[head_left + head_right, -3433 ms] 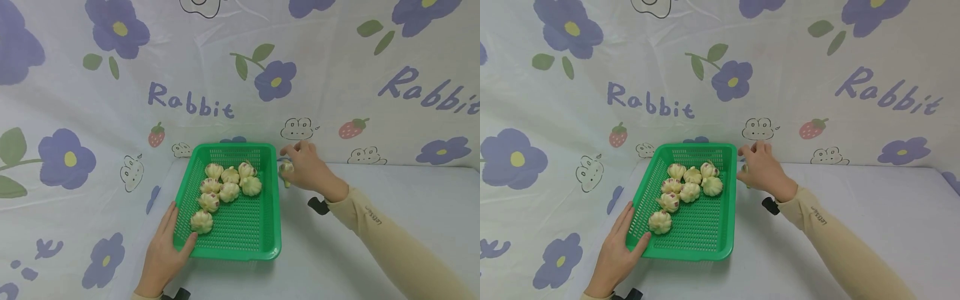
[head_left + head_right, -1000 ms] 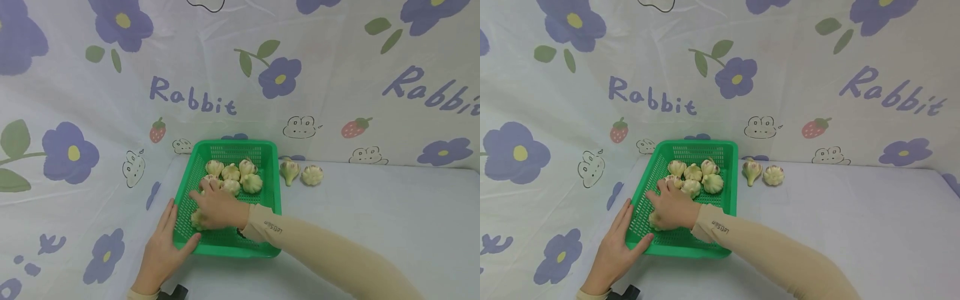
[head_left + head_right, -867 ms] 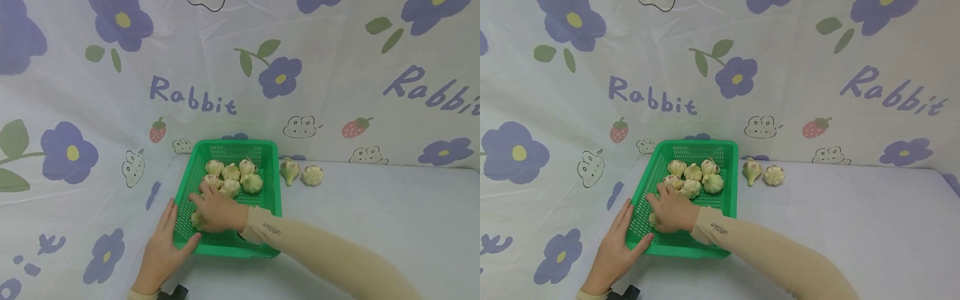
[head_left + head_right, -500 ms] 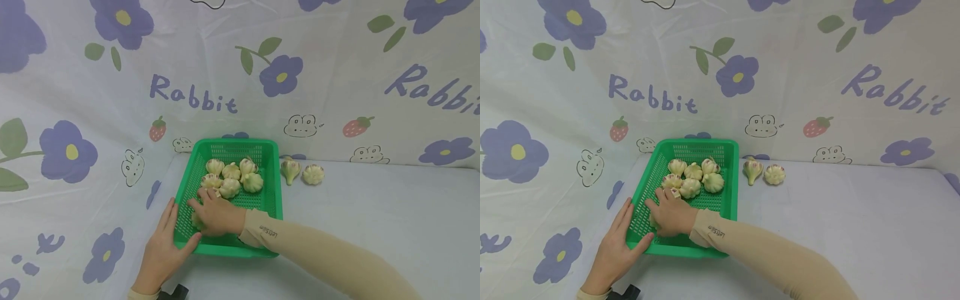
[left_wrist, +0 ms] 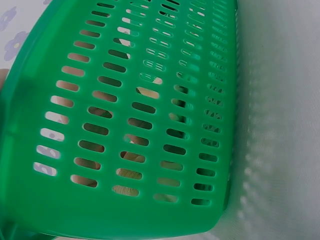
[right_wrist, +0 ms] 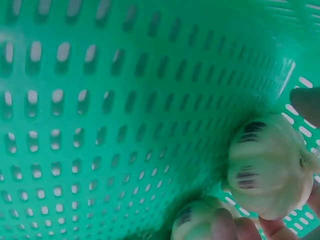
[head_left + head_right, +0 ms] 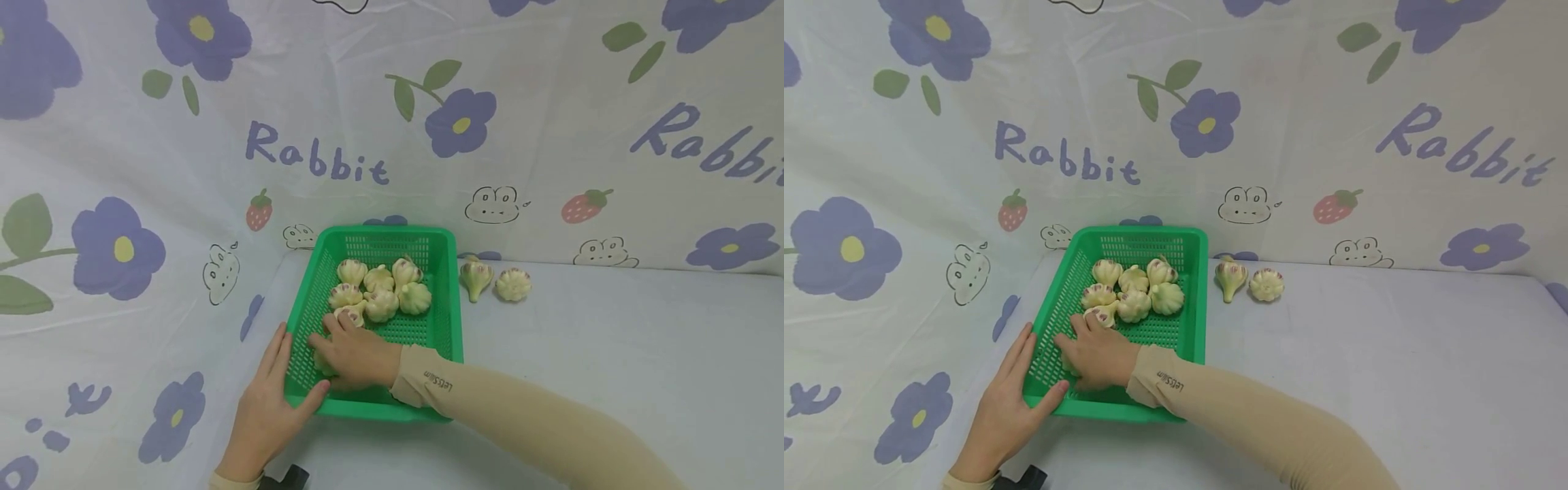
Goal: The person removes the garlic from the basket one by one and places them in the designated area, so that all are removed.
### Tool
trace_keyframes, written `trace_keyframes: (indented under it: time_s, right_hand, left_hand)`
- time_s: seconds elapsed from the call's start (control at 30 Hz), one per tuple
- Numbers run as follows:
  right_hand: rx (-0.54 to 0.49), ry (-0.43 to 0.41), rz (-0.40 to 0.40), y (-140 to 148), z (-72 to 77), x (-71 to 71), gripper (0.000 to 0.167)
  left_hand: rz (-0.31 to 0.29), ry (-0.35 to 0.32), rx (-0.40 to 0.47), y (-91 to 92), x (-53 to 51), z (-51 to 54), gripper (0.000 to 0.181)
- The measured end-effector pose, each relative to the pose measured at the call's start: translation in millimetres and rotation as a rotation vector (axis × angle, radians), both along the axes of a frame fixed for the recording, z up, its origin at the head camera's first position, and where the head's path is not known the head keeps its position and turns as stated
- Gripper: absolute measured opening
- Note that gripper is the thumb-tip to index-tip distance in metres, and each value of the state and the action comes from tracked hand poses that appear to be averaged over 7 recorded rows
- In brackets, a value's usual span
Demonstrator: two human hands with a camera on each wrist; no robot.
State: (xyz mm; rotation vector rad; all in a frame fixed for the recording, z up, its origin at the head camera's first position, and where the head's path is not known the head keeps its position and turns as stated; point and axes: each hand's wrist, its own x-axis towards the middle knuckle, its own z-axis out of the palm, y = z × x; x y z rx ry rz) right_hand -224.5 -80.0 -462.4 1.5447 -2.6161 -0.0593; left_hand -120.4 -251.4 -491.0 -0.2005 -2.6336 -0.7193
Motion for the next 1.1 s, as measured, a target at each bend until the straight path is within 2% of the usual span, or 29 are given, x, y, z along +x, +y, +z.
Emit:
trace_keyframes:
  time_s: [0.1, 0.23, 0.4, 0.6, 0.83, 1.1]
  right_hand:
    - [0.006, -0.026, -0.011, -1.0, -1.9, -0.1, 0.067]
    - [0.018, -0.110, -0.036, -1.6, -3.3, 0.4, 0.067]
    - [0.056, -0.174, -0.058, -1.3, -2.9, 3.3, 0.064]
    - [0.090, -0.191, -0.072, 0.9, 0.9, 6.8, 0.067]
    - [0.097, -0.214, -0.063, 0.1, -0.5, 3.9, 0.060]
    - [0.091, -0.194, -0.028, 1.1, -2.6, 1.4, 0.053]
  left_hand:
    - [0.002, -0.002, -0.001, -0.3, 0.6, 0.2, 0.092]
    - [0.005, -0.005, -0.002, 0.1, 1.7, 1.1, 0.093]
    - [0.011, -0.030, 0.002, 0.6, 2.9, 2.3, 0.093]
    - [0.013, -0.043, 0.005, 1.8, 3.3, 2.6, 0.094]
    - [0.005, -0.021, 0.007, 1.5, 2.7, 2.6, 0.094]
    - [0.004, -0.013, 0.008, 1.5, 4.0, 3.8, 0.093]
